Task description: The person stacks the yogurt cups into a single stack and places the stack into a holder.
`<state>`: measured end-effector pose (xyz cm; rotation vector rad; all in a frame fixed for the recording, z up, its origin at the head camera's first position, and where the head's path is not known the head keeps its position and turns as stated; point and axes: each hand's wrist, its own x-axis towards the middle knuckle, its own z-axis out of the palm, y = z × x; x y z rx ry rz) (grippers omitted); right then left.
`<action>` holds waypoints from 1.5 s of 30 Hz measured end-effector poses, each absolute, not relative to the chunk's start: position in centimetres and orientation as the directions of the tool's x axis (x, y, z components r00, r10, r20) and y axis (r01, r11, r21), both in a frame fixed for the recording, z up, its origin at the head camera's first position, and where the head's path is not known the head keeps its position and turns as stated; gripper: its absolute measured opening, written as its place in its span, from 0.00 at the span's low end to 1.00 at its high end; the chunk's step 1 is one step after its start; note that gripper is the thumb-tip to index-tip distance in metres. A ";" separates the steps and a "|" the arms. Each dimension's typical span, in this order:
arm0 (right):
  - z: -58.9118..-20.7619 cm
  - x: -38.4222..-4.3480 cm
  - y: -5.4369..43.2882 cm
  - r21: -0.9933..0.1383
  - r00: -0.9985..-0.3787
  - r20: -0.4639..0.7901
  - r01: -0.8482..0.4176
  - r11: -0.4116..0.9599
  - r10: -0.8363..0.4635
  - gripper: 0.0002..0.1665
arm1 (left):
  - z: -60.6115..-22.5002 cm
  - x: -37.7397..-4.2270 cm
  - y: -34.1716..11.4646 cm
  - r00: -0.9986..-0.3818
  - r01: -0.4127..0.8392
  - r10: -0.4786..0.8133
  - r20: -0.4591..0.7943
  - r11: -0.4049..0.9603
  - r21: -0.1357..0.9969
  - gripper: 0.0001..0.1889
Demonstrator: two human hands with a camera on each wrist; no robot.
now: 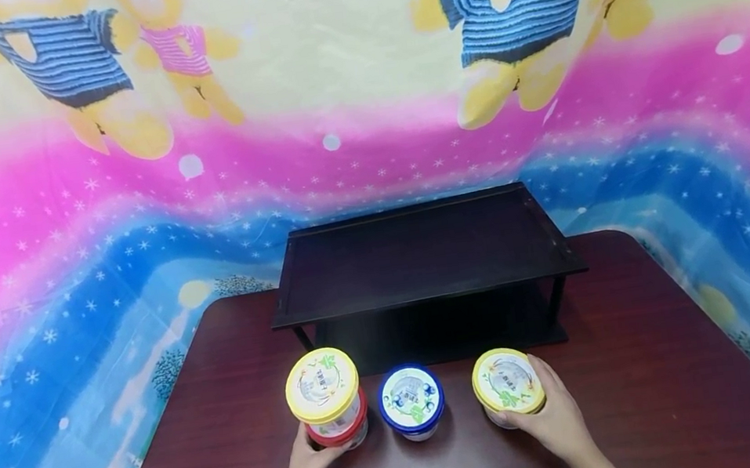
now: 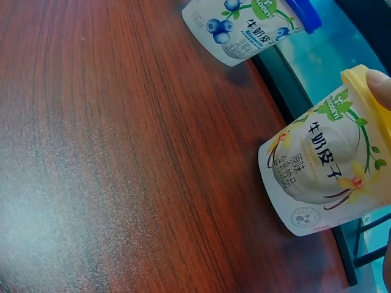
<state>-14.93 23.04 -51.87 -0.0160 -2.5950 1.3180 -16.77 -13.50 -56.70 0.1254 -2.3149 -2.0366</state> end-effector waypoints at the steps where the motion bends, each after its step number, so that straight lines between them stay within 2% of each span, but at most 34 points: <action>1: -51.8 -14.9 23.0 -0.798 -0.973 0.198 -0.091 0.596 0.116 0.59 | -56.7 -16.8 -13.5 -0.995 -0.022 -0.097 -0.010 0.125 0.992 0.45; 10: -51.2 -14.8 22.7 -0.792 -0.980 0.156 -0.048 0.609 0.125 0.59 | -56.8 -16.7 -13.6 -0.994 -0.030 -0.108 -0.015 0.136 0.990 0.45; 37: -46.4 -15.1 20.0 -0.826 -0.972 0.231 -0.172 0.536 0.045 0.56 | -56.8 -16.8 -13.5 -0.996 -0.015 -0.087 -0.006 0.095 0.995 0.45; 45: -45.4 -15.4 18.9 -0.835 -0.968 0.251 -0.208 0.509 0.016 0.56 | -56.8 -16.8 -13.5 -0.996 -0.025 -0.092 -0.013 0.129 0.991 0.45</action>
